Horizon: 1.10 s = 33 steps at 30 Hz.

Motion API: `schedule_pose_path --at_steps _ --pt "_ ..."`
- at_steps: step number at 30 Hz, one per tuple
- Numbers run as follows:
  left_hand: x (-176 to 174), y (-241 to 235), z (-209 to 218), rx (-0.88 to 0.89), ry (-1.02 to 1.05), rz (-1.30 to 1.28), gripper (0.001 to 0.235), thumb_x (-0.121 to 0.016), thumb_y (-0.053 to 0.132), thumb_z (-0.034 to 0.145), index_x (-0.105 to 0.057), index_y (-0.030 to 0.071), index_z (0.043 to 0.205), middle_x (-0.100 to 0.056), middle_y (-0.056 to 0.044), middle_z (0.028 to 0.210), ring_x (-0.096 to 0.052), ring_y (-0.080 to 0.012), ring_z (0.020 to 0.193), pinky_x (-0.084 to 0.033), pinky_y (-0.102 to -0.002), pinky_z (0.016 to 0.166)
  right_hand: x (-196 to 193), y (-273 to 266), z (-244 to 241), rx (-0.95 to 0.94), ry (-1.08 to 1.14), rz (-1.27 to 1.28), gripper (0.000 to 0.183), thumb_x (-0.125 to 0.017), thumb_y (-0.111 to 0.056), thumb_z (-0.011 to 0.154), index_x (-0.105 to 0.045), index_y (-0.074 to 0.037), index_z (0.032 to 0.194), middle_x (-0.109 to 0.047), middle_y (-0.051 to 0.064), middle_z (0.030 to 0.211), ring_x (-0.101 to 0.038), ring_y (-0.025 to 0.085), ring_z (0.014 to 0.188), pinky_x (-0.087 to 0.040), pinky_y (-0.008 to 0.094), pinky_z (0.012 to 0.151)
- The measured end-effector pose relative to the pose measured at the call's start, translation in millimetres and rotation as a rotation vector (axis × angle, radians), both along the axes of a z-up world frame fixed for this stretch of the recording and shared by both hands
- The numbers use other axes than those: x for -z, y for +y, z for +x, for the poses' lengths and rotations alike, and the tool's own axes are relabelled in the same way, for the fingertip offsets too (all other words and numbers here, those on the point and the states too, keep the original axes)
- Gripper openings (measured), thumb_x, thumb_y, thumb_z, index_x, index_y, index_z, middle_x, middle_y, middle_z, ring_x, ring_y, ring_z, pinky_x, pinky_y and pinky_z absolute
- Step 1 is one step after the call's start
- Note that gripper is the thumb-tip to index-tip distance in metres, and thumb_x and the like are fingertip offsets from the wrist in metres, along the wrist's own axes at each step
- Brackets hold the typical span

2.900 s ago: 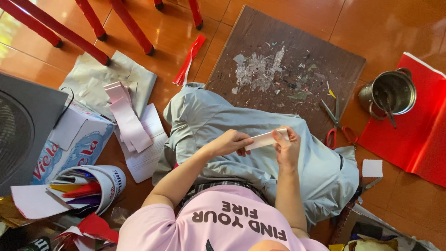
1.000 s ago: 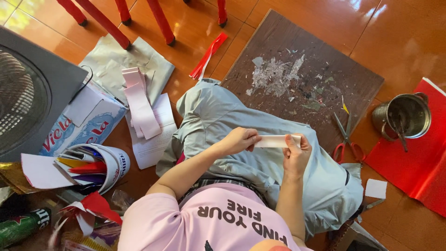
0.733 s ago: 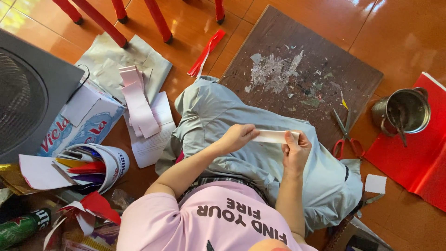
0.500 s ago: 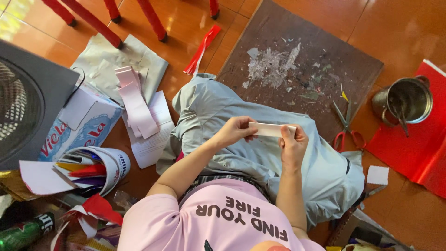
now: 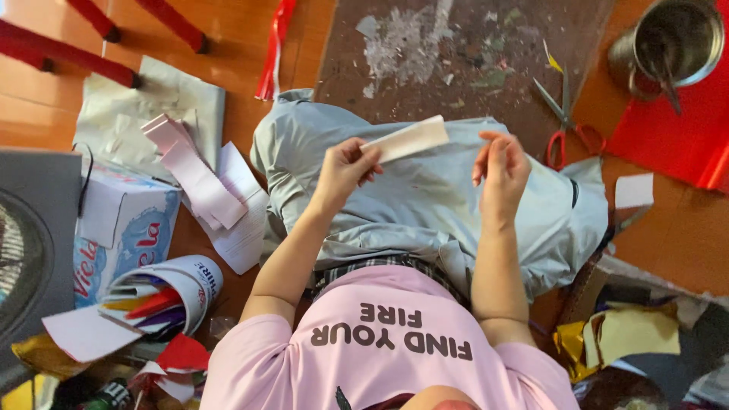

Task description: Cutting shapes out of a folded piece of paper using scissors.

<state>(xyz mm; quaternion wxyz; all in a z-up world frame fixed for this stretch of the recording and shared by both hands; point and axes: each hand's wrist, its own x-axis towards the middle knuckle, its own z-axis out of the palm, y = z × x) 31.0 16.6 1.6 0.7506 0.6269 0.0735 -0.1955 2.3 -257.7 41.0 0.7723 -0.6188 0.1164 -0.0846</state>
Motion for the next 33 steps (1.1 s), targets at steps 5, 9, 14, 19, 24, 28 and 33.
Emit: schedule_pose_path --at_steps 5,9,14,19,24,28,33 --pt "4.6 -3.2 6.7 0.021 -0.002 -0.019 0.020 -0.069 0.023 0.100 -0.068 0.003 0.098 -0.072 -0.004 0.075 -0.060 -0.0051 0.061 -0.042 -0.020 0.052 -0.3 -8.1 8.8 -0.084 0.039 -0.102 0.038 -0.058 -0.038 0.109 -0.067 -0.001 0.112 -0.057 -0.003 0.077 -0.051 0.004 0.061 -0.039 0.021 0.052" --pt "12.3 -8.2 7.0 0.073 0.016 -0.025 0.019 -0.070 0.021 0.100 -0.067 0.003 0.098 -0.072 -0.004 0.075 -0.060 -0.0048 0.062 -0.042 -0.020 0.052 4.1 5.4 21.9 -0.265 0.076 -0.154 0.036 -0.061 -0.036 0.104 -0.066 -0.005 0.121 -0.059 -0.005 0.081 -0.054 0.002 0.066 -0.043 0.018 0.056" --pt "22.5 -1.8 8.5 0.152 0.036 0.048 0.022 -0.064 0.024 0.103 -0.069 0.003 0.099 -0.069 -0.002 0.073 -0.056 -0.0041 0.060 -0.040 -0.020 0.052 17.5 22.4 31.7 -0.317 0.116 -0.305 0.025 -0.070 -0.029 0.099 -0.071 -0.004 0.103 -0.062 -0.004 0.075 -0.051 0.002 0.065 -0.040 0.021 0.056" --pt "37.1 7.6 19.4 0.143 -0.012 0.073 0.028 -0.058 0.027 0.106 -0.071 0.003 0.100 -0.069 -0.001 0.072 -0.057 -0.0048 0.062 -0.039 -0.021 0.054 18.6 23.0 45.9 -0.327 0.064 -0.409 0.022 -0.073 -0.025 0.098 -0.074 -0.004 0.093 -0.066 -0.004 0.073 -0.055 0.002 0.066 -0.043 0.022 0.057" --pt "45.9 2.4 31.8 0.078 -0.028 0.113 0.030 -0.063 0.026 0.104 -0.069 0.003 0.087 -0.053 0.005 0.065 -0.044 -0.0040 0.059 -0.033 -0.023 0.053 12.7 20.0 60.6 -0.303 0.027 -0.550 0.023 -0.074 -0.026 0.097 -0.074 -0.003 0.093 -0.064 -0.001 0.069 -0.053 0.004 0.063 -0.042 0.025 0.055" --pt "53.5 -2.3 48.4 0.095 -0.085 0.075 0.029 -0.063 0.027 0.103 -0.069 0.004 0.086 -0.051 0.006 0.064 -0.042 -0.0035 0.059 -0.032 -0.023 0.053 12.5 16.5 70.4 -0.305 0.106 -0.495 0.021 -0.073 -0.025 0.096 -0.075 -0.004 0.093 -0.065 0.000 0.069 -0.055 0.005 0.061 -0.043 0.026 0.054" --pt "101.8 -2.4 79.0 0.123 0.150 0.152 0.041 -0.062 0.035 0.106 -0.068 0.003 0.082 -0.057 -0.001 0.062 -0.049 -0.0091 0.054 -0.036 -0.025 0.049 24.5 22.0 76.8 -0.061 -0.189 -0.963 0.013 -0.073 -0.017 0.098 -0.074 -0.005 0.103 -0.070 0.008 0.084 -0.067 0.021 0.071 -0.051 0.034 0.064"
